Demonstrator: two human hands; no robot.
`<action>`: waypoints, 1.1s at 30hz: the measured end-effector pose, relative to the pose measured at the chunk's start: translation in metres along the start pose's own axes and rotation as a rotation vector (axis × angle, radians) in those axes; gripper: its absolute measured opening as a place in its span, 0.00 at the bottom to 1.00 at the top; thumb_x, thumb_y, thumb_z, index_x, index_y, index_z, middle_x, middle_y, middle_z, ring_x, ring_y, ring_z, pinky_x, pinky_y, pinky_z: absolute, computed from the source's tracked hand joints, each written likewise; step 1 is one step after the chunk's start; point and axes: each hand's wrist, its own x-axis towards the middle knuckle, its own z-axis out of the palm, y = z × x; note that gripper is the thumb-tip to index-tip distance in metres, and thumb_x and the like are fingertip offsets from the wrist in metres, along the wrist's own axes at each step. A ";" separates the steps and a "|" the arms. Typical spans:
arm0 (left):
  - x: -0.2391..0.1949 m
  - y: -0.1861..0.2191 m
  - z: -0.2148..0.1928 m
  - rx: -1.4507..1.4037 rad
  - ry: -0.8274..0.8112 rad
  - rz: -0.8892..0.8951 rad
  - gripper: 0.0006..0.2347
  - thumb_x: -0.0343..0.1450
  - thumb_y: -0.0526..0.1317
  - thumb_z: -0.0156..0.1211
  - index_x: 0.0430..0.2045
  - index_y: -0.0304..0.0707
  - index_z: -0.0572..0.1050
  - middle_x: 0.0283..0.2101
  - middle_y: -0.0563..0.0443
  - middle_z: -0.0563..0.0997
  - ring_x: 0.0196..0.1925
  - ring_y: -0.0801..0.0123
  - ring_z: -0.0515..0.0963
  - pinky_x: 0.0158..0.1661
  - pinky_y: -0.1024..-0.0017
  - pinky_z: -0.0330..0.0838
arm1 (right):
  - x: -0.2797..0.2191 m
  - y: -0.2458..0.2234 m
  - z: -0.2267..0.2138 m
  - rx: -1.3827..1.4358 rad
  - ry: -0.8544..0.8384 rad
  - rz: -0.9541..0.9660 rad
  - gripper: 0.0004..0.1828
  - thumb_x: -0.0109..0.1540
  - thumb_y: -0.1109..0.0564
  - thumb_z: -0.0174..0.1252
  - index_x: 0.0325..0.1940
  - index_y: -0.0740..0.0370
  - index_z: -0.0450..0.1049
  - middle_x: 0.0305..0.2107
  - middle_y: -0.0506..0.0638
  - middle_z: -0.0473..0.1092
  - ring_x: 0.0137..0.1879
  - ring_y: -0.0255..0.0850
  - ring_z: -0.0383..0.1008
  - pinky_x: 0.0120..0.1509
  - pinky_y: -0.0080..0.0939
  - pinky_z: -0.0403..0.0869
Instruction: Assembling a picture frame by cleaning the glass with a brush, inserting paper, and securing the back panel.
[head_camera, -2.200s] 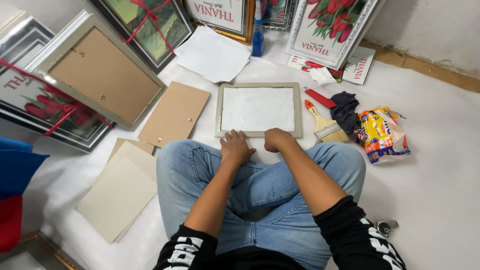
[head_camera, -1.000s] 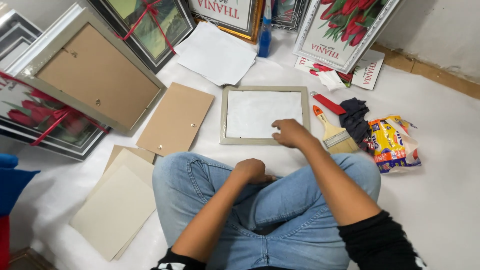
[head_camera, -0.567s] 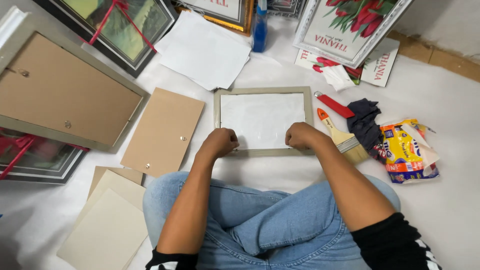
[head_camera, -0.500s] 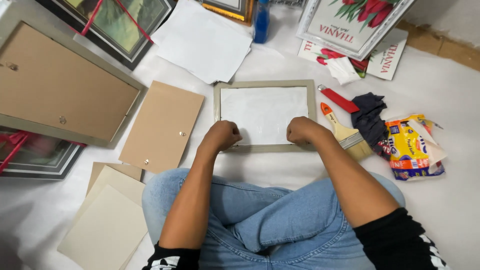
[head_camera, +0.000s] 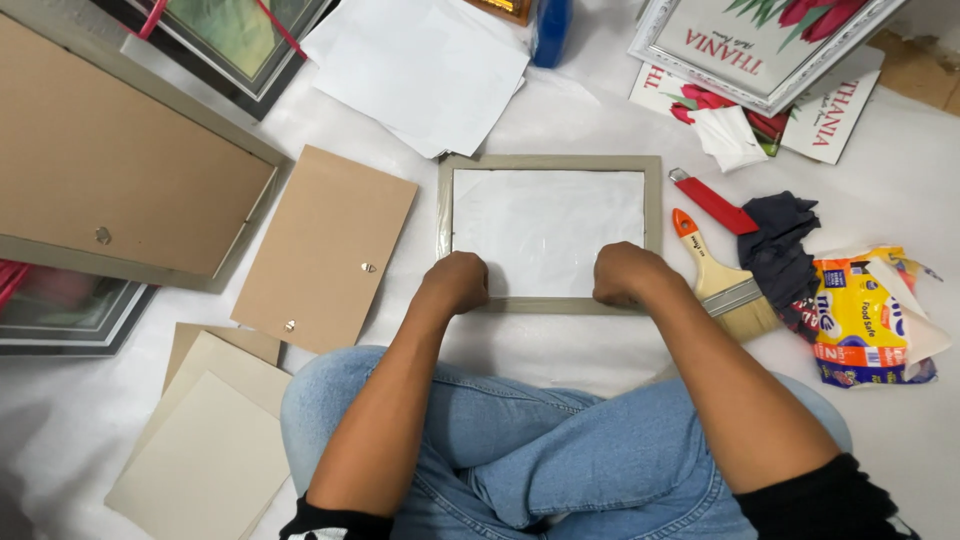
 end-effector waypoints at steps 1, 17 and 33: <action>-0.001 0.000 0.000 0.002 0.000 0.009 0.06 0.62 0.33 0.66 0.28 0.37 0.85 0.30 0.37 0.85 0.40 0.43 0.86 0.42 0.55 0.80 | 0.000 -0.001 0.000 0.002 0.005 0.008 0.19 0.47 0.62 0.57 0.40 0.65 0.85 0.30 0.66 0.79 0.43 0.62 0.81 0.46 0.56 0.79; -0.027 0.029 -0.022 0.169 0.309 0.133 0.27 0.67 0.50 0.67 0.59 0.39 0.71 0.59 0.33 0.72 0.64 0.43 0.70 0.58 0.49 0.68 | -0.035 -0.038 -0.019 0.052 0.231 -0.135 0.42 0.59 0.51 0.63 0.76 0.61 0.59 0.70 0.73 0.51 0.76 0.72 0.50 0.69 0.79 0.59; 0.005 0.024 -0.025 0.297 0.314 0.034 0.41 0.67 0.64 0.62 0.71 0.40 0.58 0.73 0.34 0.56 0.75 0.48 0.54 0.65 0.49 0.54 | -0.025 -0.035 -0.024 0.072 0.210 -0.032 0.56 0.57 0.45 0.69 0.82 0.58 0.46 0.76 0.73 0.39 0.79 0.74 0.36 0.70 0.88 0.48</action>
